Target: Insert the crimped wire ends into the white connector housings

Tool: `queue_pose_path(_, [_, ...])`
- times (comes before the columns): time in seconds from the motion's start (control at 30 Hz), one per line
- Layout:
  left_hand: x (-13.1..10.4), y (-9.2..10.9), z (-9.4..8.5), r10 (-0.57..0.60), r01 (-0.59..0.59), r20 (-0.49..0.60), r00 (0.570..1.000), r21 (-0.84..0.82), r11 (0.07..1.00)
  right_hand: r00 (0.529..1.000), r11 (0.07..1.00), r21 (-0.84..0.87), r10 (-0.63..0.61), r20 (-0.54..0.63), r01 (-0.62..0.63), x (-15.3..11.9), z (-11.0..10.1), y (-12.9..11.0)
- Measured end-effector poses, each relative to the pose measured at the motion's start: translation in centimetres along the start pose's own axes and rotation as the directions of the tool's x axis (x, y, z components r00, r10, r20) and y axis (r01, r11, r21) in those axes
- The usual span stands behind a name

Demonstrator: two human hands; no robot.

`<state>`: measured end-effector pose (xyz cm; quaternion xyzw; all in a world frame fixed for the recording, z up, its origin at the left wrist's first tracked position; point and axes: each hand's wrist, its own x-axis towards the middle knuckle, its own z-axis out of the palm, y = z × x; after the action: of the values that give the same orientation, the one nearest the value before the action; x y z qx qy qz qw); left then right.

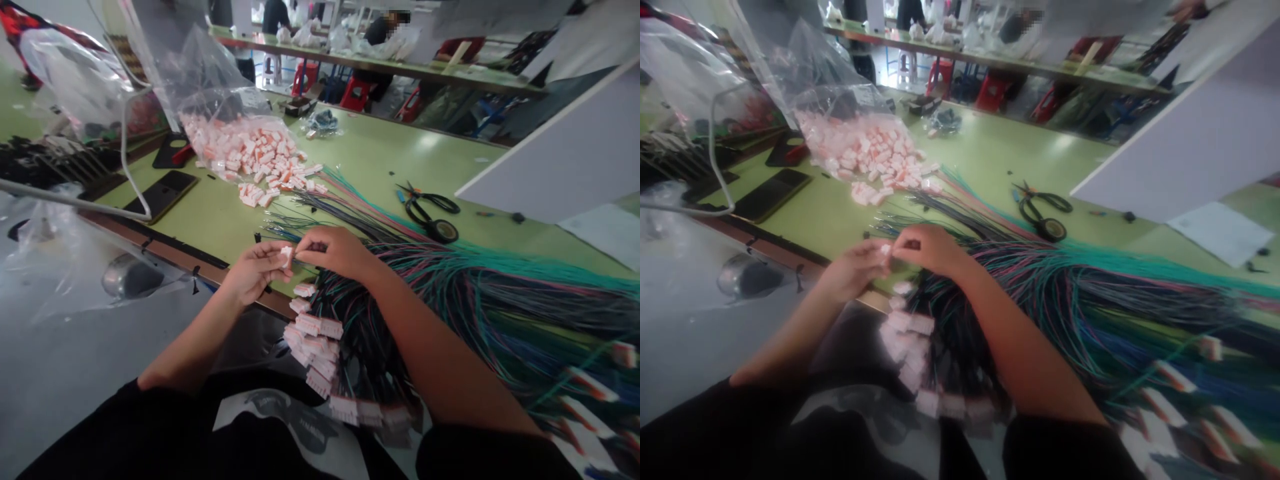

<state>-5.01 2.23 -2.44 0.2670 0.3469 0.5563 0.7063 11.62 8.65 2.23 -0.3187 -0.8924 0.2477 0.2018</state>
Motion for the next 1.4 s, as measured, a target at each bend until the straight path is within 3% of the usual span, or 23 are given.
queue_pose_path(0.03, [-0.1,-0.1,0.0,0.018,-0.018,-0.003,1.000,-0.009,1.000,0.998,0.997,0.046,0.065,-0.024,-0.064,0.0,-0.9,0.7])
queue_pose_path(0.1, [-0.2,-0.2,0.0,0.045,-0.045,-0.003,0.999,-0.011,0.999,0.954,0.974,0.024,0.227,-0.198,-0.227,-0.4,-2.9,2.6])
queue_pose_path(0.2, [-0.3,-0.3,-0.1,0.060,-0.060,0.015,0.998,0.011,0.998,0.745,0.798,-0.158,0.444,-0.498,-0.581,-1.4,-5.7,6.1])
queue_pose_path(0.27, [-0.3,-0.3,-0.2,0.064,-0.065,0.028,0.998,0.023,0.998,0.659,0.635,-0.266,0.531,-0.532,-0.726,-2.2,-6.7,8.0])
queue_pose_path(0.33, [-0.4,-0.4,-0.2,0.067,-0.069,0.039,0.997,0.031,0.997,0.629,0.517,-0.361,0.595,-0.500,-0.776,-2.7,-6.9,9.1])
queue_pose_path(0.47, [-0.5,-0.4,-0.1,0.069,-0.071,0.038,0.997,0.042,0.997,0.632,0.434,-0.477,0.651,-0.420,-0.764,-2.7,-6.5,9.6])
queue_pose_path(0.73, [-0.6,-0.4,-0.1,0.048,-0.049,0.040,0.998,0.020,0.999,0.707,0.474,-0.587,0.658,-0.260,-0.657,-2.4,-6.0,9.3])
queue_pose_path(0.87, [-0.5,-0.4,-0.1,0.053,-0.054,0.045,0.998,0.014,0.998,0.688,0.426,-0.616,0.670,-0.278,-0.663,-2.0,-5.7,8.7])
queue_pose_path(1.0, [-0.2,-0.6,-0.3,0.072,-0.072,0.066,0.995,0.005,0.997,0.689,0.457,-0.555,0.644,-0.333,-0.695,-1.9,-5.6,8.8])
queue_pose_path(1.07, [-0.1,-0.7,-0.3,0.074,-0.074,0.075,0.994,-0.003,0.997,0.657,0.467,-0.471,0.616,-0.433,-0.748,-2.0,-5.8,9.2])
queue_pose_path(1.2, [0.2,-0.8,-0.4,0.100,-0.098,0.089,0.991,-0.031,0.995,0.480,0.482,-0.201,0.571,-0.666,-0.853,-2.0,-6.2,10.1])
queue_pose_path(1.27, [0.2,-0.8,-0.4,0.109,-0.106,0.102,0.989,-0.036,0.994,0.445,0.555,-0.077,0.568,-0.693,-0.828,-1.7,-6.1,10.1])
queue_pose_path(1.3, [0.2,-0.8,-0.4,0.111,-0.108,0.110,0.988,-0.035,0.994,0.471,0.619,-0.028,0.566,-0.677,-0.785,-1.6,-6.0,9.8])
queue_pose_path(1.33, [0.3,-0.8,-0.4,0.114,-0.111,0.117,0.986,-0.034,0.993,0.529,0.693,0.007,0.556,-0.642,-0.721,-1.4,-5.8,9.3])
queue_pose_path(1.4, [0.3,-0.9,-0.4,0.119,-0.116,0.129,0.984,-0.027,0.993,0.689,0.831,0.049,0.491,-0.533,-0.555,-1.0,-5.1,7.6])
